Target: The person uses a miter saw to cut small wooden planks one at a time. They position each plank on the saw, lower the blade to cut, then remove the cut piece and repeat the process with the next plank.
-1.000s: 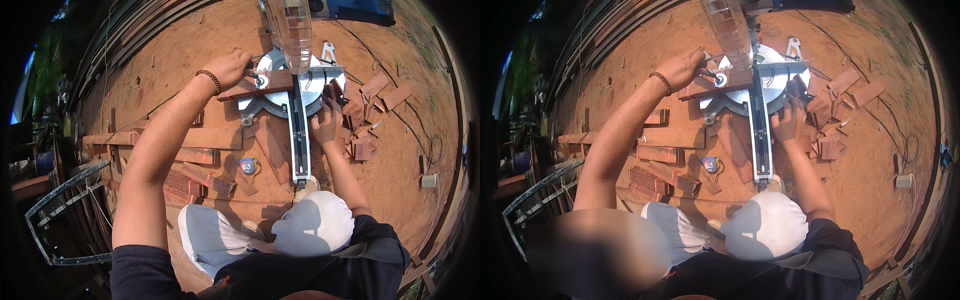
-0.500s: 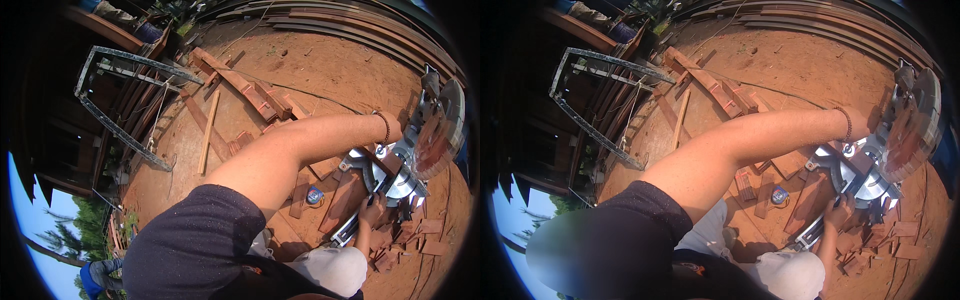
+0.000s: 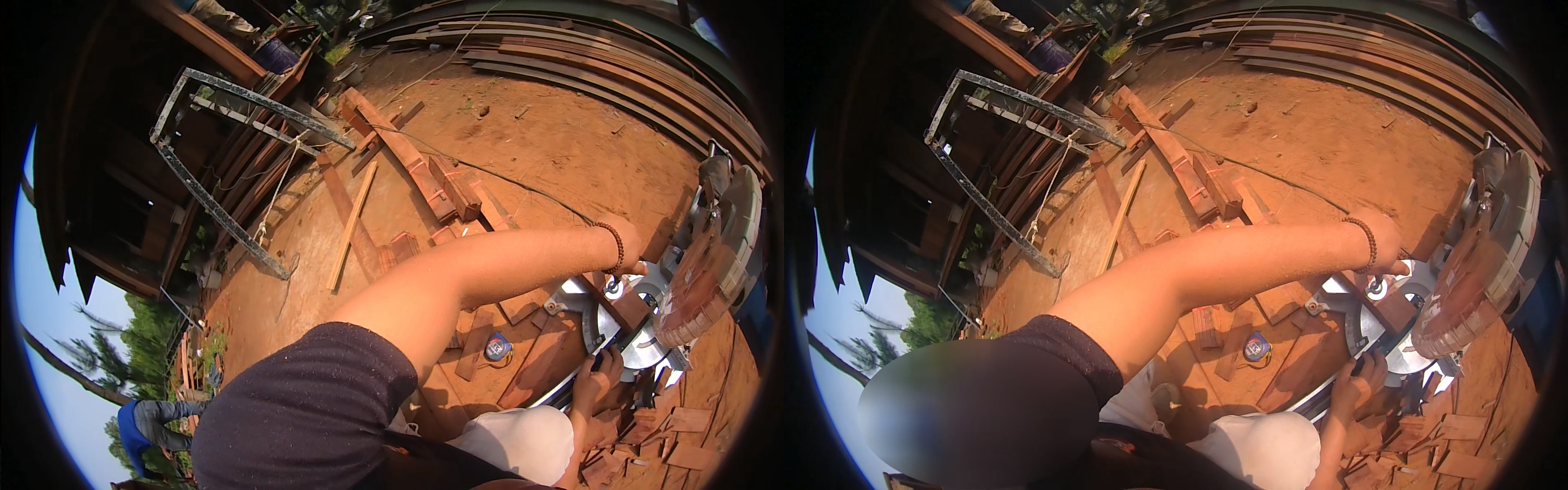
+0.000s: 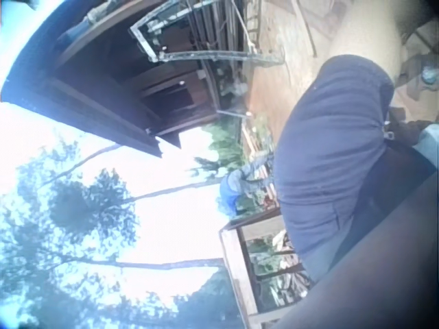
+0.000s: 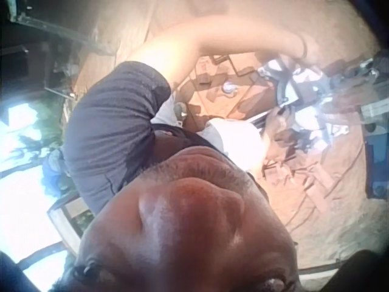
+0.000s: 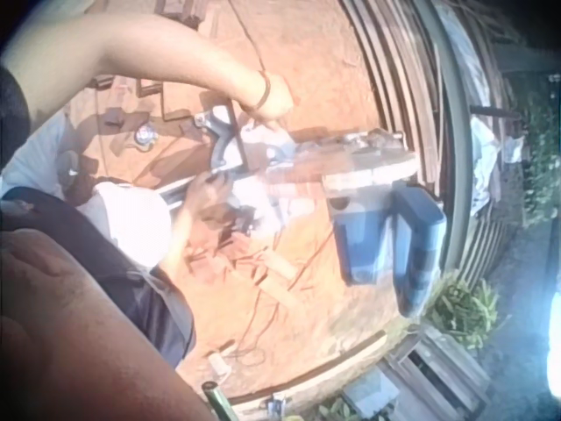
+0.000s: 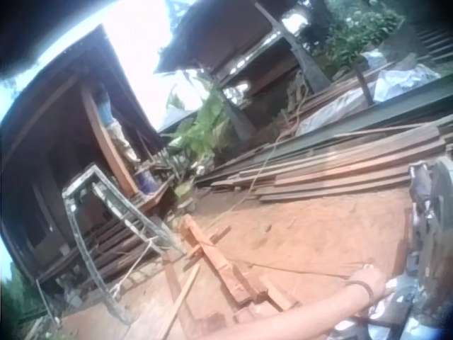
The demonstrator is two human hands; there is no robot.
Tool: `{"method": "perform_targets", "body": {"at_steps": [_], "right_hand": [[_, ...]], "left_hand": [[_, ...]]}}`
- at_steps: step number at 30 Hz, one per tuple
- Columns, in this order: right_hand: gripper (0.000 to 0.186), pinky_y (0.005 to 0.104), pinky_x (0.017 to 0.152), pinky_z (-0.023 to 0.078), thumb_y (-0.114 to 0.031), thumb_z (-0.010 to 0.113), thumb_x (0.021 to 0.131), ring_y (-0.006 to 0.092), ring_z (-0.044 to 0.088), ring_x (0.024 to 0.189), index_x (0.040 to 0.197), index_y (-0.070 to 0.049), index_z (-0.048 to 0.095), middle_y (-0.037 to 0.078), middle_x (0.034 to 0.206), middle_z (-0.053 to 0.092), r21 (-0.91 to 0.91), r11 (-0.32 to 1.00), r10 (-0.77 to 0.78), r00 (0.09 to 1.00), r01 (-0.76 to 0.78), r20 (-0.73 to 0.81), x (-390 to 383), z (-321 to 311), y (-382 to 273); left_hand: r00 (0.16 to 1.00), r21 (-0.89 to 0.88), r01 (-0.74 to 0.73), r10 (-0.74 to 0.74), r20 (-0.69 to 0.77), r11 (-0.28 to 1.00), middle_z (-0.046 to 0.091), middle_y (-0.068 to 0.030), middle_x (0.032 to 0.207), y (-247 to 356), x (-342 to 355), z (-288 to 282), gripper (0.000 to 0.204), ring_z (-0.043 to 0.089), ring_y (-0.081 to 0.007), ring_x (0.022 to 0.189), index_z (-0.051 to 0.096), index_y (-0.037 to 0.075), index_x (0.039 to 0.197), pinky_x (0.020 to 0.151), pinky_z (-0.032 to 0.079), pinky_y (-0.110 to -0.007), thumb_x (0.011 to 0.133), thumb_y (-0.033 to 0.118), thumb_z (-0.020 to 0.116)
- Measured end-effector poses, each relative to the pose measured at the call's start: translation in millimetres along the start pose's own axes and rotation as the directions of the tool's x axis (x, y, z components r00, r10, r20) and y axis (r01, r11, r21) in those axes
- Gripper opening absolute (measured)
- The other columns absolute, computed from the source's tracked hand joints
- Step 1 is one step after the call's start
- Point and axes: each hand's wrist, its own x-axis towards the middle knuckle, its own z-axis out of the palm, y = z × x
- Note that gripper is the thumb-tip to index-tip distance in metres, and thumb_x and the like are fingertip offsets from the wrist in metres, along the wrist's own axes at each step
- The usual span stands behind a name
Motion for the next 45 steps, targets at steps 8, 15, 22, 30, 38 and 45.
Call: {"method": "perform_targets", "body": {"at_steps": [8,15,22,30,38,45], "right_hand": [[0.027,0.0519,0.107,0.042,-0.018,0.067,0.087,0.0352,0.057,0.127,0.111,-0.006,0.069,0.01,0.129,0.065,-0.131,0.99,-0.051,0.998,0.047,-0.03,10,2,4],[0.041,0.0476,0.103,0.043,-0.023,0.073,0.086,0.0378,0.062,0.117,0.123,-0.006,0.069,0.016,0.128,0.068,0.03,0.976,0.211,0.975,-0.214,0.067,39,-14,11],[0.044,0.0465,0.102,0.05,-0.017,0.073,0.09,0.0397,0.065,0.114,0.128,0.0,0.064,0.021,0.117,0.07,0.296,0.907,0.328,0.944,-0.301,-0.045,63,-9,11],[0.051,0.0353,0.087,0.054,-0.03,0.073,0.099,0.0258,0.069,0.101,0.137,0.001,0.061,0.019,0.119,0.073,0.349,0.87,0.358,0.933,-0.348,0.037,86,6,16],[0.059,0.0409,0.104,0.052,-0.039,0.067,0.1,0.0376,0.069,0.121,0.145,-0.003,0.061,0.025,0.132,0.07,0.329,0.805,0.496,0.864,-0.493,0.08,88,11,13],[0.043,0.0475,0.102,0.05,-0.03,0.075,0.09,0.0392,0.067,0.115,0.124,-0.003,0.073,0.021,0.121,0.072,0.037,0.987,0.161,0.982,-0.158,-0.097,98,-7,-23]], "left_hand": [[0.967,0.202,-0.234,0.249,-0.054,0.951,0.078,-0.0227,0.107,-4,0,-1,0.034,0.075,-0.0367,0.104,0.081,0.004,0.101,0.09,0.059,-0.049,0.096,0.033,0.063],[0.983,-0.44,-0.083,0.0,-0.185,0.894,0.079,-0.0082,0.106,-25,-1,20,0.046,0.075,-0.0211,0.092,0.076,0.008,0.115,0.082,0.058,-0.036,0.108,0.048,0.054],[0.825,-0.976,0.053,-0.56,-0.077,0.213,0.069,-0.0148,0.128,-101,-7,135,0.057,0.066,-0.0239,0.115,0.063,0.009,0.141,0.091,0.055,-0.038,0.102,0.05,0.066],[0.864,-0.842,0.085,-0.382,0.329,-0.532,0.044,-0.0211,0.159,-107,16,240,0.085,0.038,-0.0347,0.15,0.041,0.014,0.16,0.122,0.03,-0.048,0.094,0.055,0.076],[0.893,-0.677,-0.108,-0.37,0.256,-0.728,0.059,-0.0044,0.145,-114,27,267,0.038,0.055,-0.0301,0.131,0.072,0.018,0.133,0.115,0.043,-0.045,0.098,0.032,0.075],[0.894,-0.678,-0.093,-0.361,0.265,-0.729,0.066,-0.0031,0.136,-116,14,268,0.041,0.059,-0.0265,0.124,0.07,0.018,0.137,0.115,0.044,-0.046,0.1,0.033,0.07]]}}
